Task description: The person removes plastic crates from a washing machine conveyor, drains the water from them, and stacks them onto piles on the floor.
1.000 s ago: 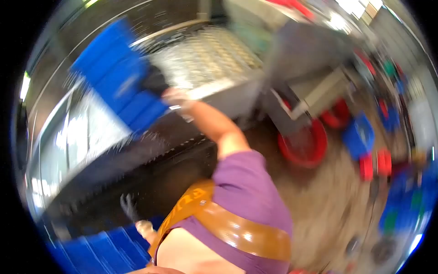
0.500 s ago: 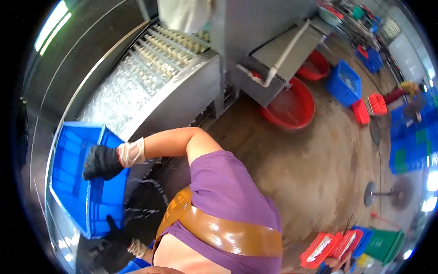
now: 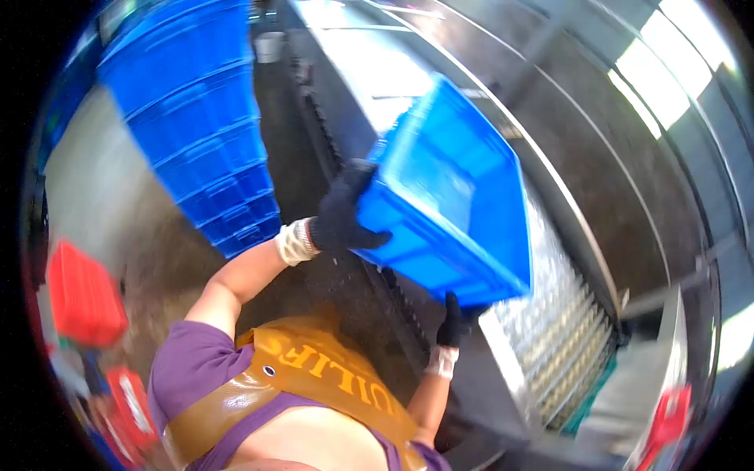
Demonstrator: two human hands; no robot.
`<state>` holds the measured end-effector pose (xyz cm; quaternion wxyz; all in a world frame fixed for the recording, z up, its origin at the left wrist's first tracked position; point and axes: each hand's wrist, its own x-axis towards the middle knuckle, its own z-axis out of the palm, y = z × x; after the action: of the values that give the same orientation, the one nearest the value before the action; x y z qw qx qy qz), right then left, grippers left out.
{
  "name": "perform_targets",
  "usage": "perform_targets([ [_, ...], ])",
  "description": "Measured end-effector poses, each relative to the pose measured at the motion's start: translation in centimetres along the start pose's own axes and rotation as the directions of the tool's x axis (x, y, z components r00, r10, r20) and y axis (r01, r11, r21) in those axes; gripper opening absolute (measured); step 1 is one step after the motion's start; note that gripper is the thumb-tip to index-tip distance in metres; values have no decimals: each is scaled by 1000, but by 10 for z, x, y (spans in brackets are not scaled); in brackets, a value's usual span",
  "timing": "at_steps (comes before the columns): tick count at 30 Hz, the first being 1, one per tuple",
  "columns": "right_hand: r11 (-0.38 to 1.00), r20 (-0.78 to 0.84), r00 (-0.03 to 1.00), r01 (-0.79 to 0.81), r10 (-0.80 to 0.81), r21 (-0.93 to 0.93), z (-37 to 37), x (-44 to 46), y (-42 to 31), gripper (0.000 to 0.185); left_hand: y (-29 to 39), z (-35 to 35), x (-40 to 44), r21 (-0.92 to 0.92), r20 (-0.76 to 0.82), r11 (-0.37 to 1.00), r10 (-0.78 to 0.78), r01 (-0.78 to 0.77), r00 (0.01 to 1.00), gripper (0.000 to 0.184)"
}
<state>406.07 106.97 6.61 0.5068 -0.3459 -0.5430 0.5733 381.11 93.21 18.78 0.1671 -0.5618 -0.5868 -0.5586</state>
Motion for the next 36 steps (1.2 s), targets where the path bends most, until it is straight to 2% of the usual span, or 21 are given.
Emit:
perform_targets([
  [1,992,14,997,75,-77,98,7,-1,-3,84,11,-7,10,95,15,992,87,-88,996,89],
  [2,992,26,993,116,-118,57,16,4,-1,81,20,-18,24,93,87,994,43,-51,995,92],
  [3,976,14,990,134,-139,171,28,12,2,80,24,-29,37,142,124,988,43,-61,991,92],
  [5,936,43,949,300,-313,181,61,32,-20,76,36,-56,70,154,113,984,75,-92,991,94],
  [7,914,123,924,325,-361,244,97,64,-63,69,38,-82,102,342,-35,914,246,-220,969,93],
  [11,836,313,781,458,-541,303,193,111,-154,61,39,-167,163,585,-210,770,448,-256,869,83],
  [13,782,399,675,502,-621,369,252,110,-204,60,48,-224,183,559,-314,815,382,-156,869,82],
  [15,770,448,629,474,-636,427,312,108,-240,59,40,-277,195,730,-430,683,496,-33,754,78],
  [17,758,549,524,416,-651,502,376,105,-267,64,52,-332,192,684,-500,702,253,198,828,89],
  [19,775,613,480,465,-627,429,428,80,-292,69,57,-377,179,626,-541,710,98,322,835,82],
  [21,769,703,377,509,-603,387,503,88,-281,72,37,-426,165,644,-408,739,109,201,906,68],
  [23,714,651,327,480,-685,511,565,75,-258,71,5,-477,142,764,-449,450,-146,463,882,71],
  [26,710,652,336,525,-680,470,630,60,-241,77,-46,-528,111,750,-553,313,-188,583,812,70],
  [29,763,702,366,507,-611,400,634,29,-252,71,-66,-540,91,675,-597,381,-220,631,772,69],
  [30,765,696,377,506,-611,398,636,27,-253,71,-75,-540,89,610,-645,491,-148,622,750,73],
  [31,780,744,306,445,-594,440,634,28,-253,67,-78,-535,89,540,-690,600,-86,590,719,77],
  [32,799,784,240,381,-572,465,629,31,-250,64,-79,-533,85,428,-677,701,-171,571,716,81],
  [33,808,781,275,388,-560,443,621,32,-251,64,-80,-528,85,344,-713,748,-185,567,676,77],
  [34,815,844,202,442,-497,374,614,33,-255,65,-103,-543,81,313,-710,801,-160,510,686,70],
  [35,817,899,146,495,-413,295,606,35,-251,67,-99,-535,74,445,-645,774,-70,449,761,59],
  [36,877,877,188,297,-441,377,599,29,-234,57,-93,-522,72,330,-664,846,-106,418,740,49],
])
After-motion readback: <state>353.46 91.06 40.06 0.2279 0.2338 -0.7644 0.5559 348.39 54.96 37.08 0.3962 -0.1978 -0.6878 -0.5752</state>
